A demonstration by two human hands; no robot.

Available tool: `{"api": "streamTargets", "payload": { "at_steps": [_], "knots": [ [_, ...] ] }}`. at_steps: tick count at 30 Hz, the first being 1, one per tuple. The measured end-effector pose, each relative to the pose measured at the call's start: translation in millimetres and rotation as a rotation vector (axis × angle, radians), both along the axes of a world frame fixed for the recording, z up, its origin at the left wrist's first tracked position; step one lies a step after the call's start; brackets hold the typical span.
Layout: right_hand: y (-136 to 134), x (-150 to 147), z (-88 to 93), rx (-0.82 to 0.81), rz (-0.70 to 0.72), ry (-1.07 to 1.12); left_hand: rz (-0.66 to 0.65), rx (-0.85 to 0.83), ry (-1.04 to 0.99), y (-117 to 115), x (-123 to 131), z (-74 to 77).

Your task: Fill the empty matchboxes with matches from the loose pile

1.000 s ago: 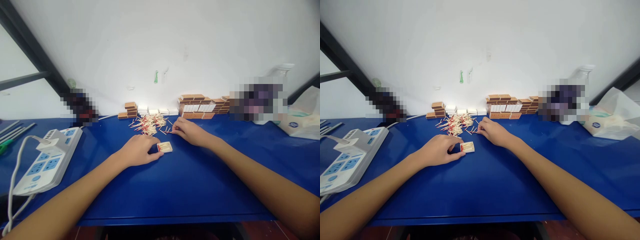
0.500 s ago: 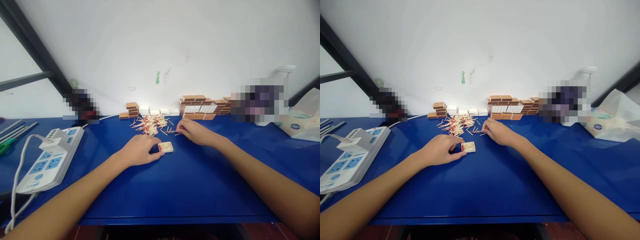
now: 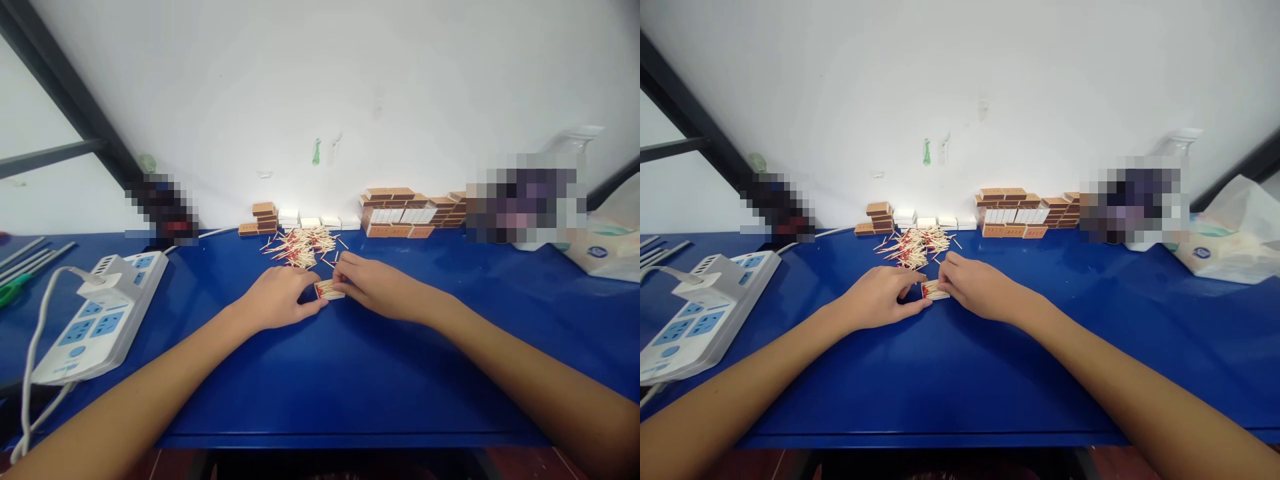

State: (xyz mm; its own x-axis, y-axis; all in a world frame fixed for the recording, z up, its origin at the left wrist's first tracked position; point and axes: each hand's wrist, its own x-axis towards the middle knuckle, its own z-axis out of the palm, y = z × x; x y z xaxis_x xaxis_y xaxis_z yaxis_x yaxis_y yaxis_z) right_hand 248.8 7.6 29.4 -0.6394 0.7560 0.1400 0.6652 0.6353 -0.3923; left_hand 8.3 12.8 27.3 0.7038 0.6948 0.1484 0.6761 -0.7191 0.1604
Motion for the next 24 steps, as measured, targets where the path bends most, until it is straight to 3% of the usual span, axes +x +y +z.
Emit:
{"api": "streamTargets", "payload": {
  "at_steps": [4,7,12,15,24],
  "knots": [
    [12.3,14.4,5.5,0.043,-0.005,0.056,-0.001,-0.002,-0.004,-0.2,0.6,0.5],
    [30.4,35.8,6.9,0.122,-0.093,0.055,0.004,-0.008,0.0,-0.7,0.9,0.6],
    [53.0,58.9,-11.7,0.014,-0.155,-0.064,0.002,-0.02,-0.001,-0.7,0.3,0.6],
    [53.9,58.3,-17.8,-0.002,-0.149,-0.069,-0.002,-0.02,-0.006,-0.8,-0.2,0.8],
    [40.6,40.6,-10.7,-0.001,-0.171,0.023,-0.001,-0.032,0.0,-1.8,0.7,2.7]
  ]
}}
